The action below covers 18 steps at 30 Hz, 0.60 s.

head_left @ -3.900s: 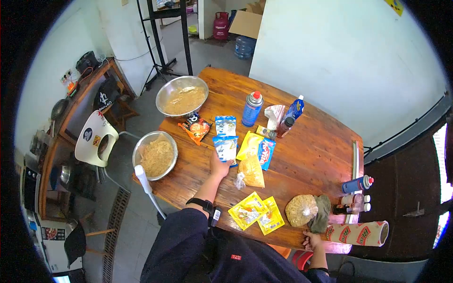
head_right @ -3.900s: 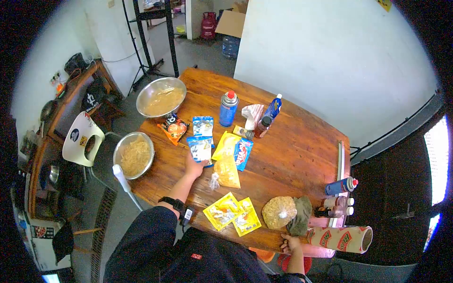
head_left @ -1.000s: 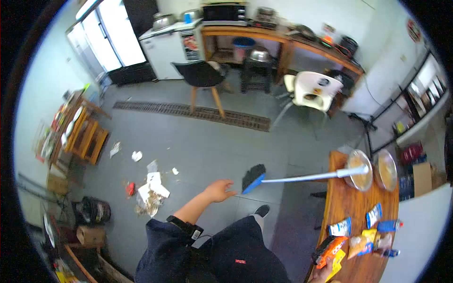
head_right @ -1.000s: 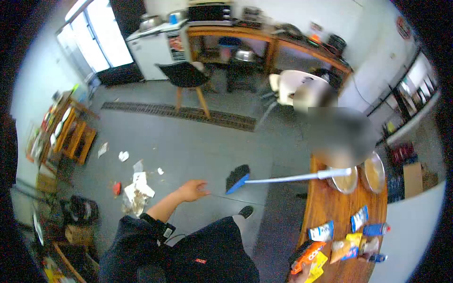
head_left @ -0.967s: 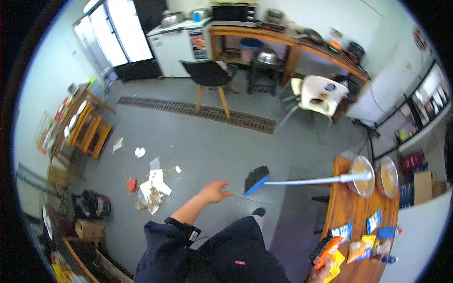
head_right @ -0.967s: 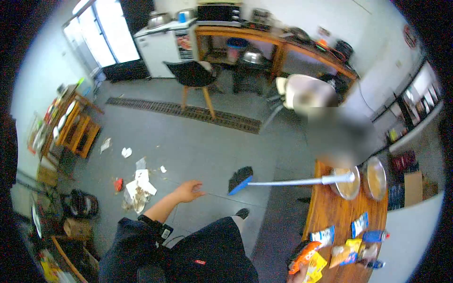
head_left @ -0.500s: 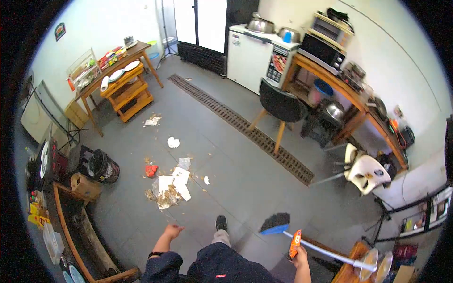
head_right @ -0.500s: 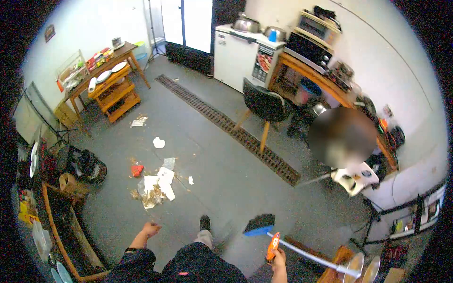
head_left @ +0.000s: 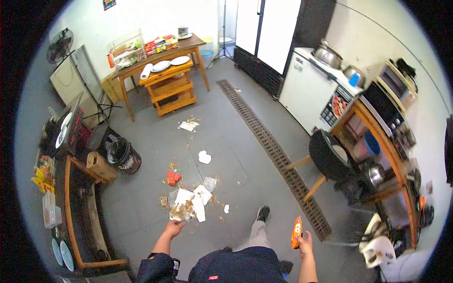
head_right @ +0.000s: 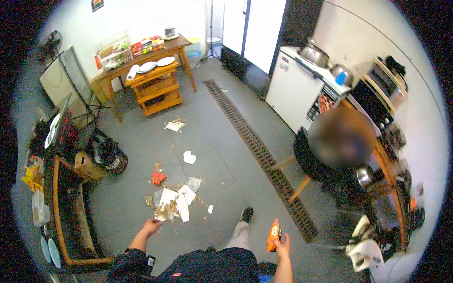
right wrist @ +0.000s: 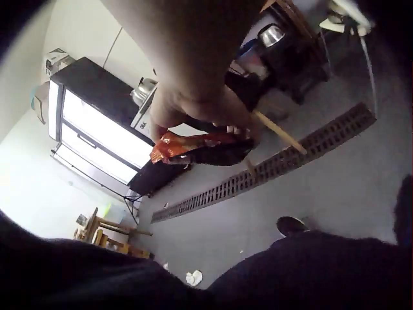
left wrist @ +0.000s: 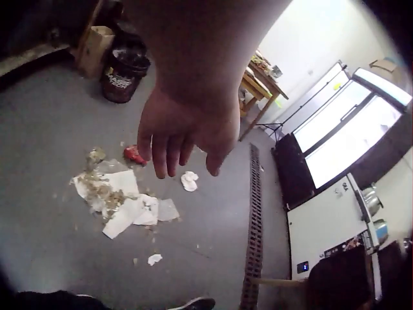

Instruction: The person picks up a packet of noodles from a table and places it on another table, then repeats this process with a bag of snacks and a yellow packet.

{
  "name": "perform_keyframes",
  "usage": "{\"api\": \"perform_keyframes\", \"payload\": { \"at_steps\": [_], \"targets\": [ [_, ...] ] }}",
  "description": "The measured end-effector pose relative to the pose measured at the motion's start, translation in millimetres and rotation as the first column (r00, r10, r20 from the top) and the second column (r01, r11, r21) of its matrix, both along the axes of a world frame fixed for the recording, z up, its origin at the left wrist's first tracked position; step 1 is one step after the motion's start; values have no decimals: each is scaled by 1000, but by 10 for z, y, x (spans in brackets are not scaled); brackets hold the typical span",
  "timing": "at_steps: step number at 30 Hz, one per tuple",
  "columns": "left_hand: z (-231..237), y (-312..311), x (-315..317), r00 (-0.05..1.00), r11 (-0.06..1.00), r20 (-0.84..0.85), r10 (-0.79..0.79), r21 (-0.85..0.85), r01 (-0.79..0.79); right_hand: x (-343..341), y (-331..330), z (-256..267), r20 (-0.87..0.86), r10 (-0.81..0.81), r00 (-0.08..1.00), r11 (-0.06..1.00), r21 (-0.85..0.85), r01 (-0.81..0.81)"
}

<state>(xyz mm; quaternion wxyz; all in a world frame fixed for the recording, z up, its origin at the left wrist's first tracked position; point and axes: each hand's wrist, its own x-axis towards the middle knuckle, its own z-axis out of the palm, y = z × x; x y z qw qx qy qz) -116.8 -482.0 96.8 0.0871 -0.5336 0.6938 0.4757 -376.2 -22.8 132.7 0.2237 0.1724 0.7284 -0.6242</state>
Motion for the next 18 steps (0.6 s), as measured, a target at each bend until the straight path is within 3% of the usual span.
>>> {"api": "perform_keyframes", "payload": {
  "at_steps": [2, 5, 6, 7, 8, 9, 11, 14, 16, 18],
  "targets": [
    [-90, -115, -514, 999, 1000, -53, 6, -27, -7, -492, -183, -48, 2, 52, 999, 999, 11, -52],
    [111, -290, -1460, 989, 998, -143, 45, -43, -52, -1329, -703, 69, -174, 309, 935, 950, 101, -295],
    [346, -277, -1813, 977, 991, -166, 133, 0, -135, -1637, -888, 70, -193, 420, 887, 903, 185, -387],
    [360, -332, -2127, 925, 975, -319, 205, 149, -164, -1916, -1104, 100, -291, 519, 804, 854, 225, -470],
    [391, -363, -2402, 913, 958, -331, 238, 235, -165, -2167, -1311, 156, -313, 614, 725, 789, 270, -552],
    [583, -361, -2750, 899, 935, -343, 270, 316, -160, -2325, -1632, 569, -354, 722, 595, 691, 414, -592],
    [847, -355, -3307, 884, 929, -433, 175, 371, -2, -2588, -2215, 1172, -401, 847, 349, 518, 469, -715],
    [1175, -385, -3819, 824, 850, -526, 213, 516, 109, -2929, -2932, 1409, -509, 855, -101, 290, 630, -720],
    [1207, -483, -4006, 786, 787, -549, 283, 602, 137, -3077, -3404, 1499, -544, 785, -296, 217, 689, -691],
    [1341, -637, -4096, 778, 842, -590, 216, 516, 158, -3225, -3835, 1442, -550, 704, -448, 151, 733, -663]
  ]
}}
